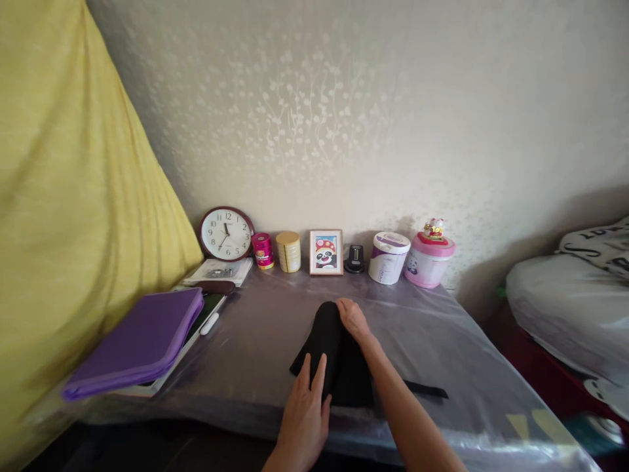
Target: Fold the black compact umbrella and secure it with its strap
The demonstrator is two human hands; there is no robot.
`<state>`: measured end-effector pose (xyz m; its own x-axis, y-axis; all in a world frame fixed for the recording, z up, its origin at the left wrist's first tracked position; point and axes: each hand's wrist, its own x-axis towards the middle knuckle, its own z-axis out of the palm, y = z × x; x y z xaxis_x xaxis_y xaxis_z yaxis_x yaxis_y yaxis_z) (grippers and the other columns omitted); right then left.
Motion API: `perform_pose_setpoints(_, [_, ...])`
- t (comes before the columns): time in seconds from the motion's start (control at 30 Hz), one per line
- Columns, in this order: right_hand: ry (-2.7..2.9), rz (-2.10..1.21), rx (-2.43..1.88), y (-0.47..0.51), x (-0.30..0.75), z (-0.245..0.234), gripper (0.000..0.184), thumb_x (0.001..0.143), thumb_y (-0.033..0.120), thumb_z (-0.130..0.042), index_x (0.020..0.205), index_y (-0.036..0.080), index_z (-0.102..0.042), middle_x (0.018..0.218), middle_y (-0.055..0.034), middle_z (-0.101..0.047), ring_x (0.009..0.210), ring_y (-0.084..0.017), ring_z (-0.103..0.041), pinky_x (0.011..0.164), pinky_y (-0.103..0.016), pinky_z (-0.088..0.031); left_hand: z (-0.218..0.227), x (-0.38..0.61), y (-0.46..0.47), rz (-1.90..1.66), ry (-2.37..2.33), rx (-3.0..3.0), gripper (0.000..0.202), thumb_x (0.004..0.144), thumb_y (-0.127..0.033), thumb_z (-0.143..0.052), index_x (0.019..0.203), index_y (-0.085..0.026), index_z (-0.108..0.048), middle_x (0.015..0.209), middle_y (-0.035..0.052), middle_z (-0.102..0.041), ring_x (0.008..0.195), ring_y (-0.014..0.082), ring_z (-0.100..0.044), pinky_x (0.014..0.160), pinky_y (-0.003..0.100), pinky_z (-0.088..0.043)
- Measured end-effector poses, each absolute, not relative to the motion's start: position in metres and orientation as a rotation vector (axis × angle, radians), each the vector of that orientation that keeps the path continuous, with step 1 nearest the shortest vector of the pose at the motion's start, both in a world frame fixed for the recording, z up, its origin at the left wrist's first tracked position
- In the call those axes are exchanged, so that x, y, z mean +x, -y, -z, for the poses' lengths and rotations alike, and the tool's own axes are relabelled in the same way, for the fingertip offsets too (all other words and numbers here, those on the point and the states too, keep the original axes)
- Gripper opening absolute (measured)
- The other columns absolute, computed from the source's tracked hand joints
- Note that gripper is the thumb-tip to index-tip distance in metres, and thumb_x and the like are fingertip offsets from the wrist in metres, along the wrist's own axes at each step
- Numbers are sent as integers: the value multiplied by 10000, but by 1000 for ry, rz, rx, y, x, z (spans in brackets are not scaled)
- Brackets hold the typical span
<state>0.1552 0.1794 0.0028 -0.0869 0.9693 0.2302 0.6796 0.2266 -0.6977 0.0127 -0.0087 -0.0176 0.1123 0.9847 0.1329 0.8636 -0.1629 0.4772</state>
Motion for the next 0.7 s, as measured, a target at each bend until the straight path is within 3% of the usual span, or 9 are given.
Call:
perform_pose_setpoints(0.13, [1586,-672,-1656,-155,198,5,290,825,241,-395,935,154,-649,984,-102,-663,964,-205,-596,850,-327,-438,15,12,10,-588,-1831,2144,614,861,-203,-357,1418,-241,-104,1465,154,-196,1307,253,-295,997,390,-346])
perform_pose_setpoints(0.27, [1420,-898,-1663,-118,217,14,287,805,280,-402,910,159,-640,864,-76,-680,794,-177,-652,617,-257,-511,11,12,12,-571,-1826,2141,610,871,-204,-343,1420,-238,-79,1466,158,-185,1301,248,-306,988,373,-349])
perform_pose_setpoints(0.6, [1312,-1062,-1565,-83,193,1,324,778,369,-484,956,139,-628,654,8,-587,555,-110,-567,432,-179,-447,11,12,11,-570,-1833,2169,623,873,-222,-346,1422,-184,-54,1457,184,-196,1300,255,-306,988,366,-347])
perform_pose_setpoints(0.7, [1307,-1054,-1590,-84,184,-6,323,758,332,-542,999,127,-606,636,21,-564,490,-89,-522,374,-164,-412,14,12,10,-576,-1838,2185,636,867,-216,-348,1420,-143,-40,1453,197,-198,1303,253,-300,995,360,-342])
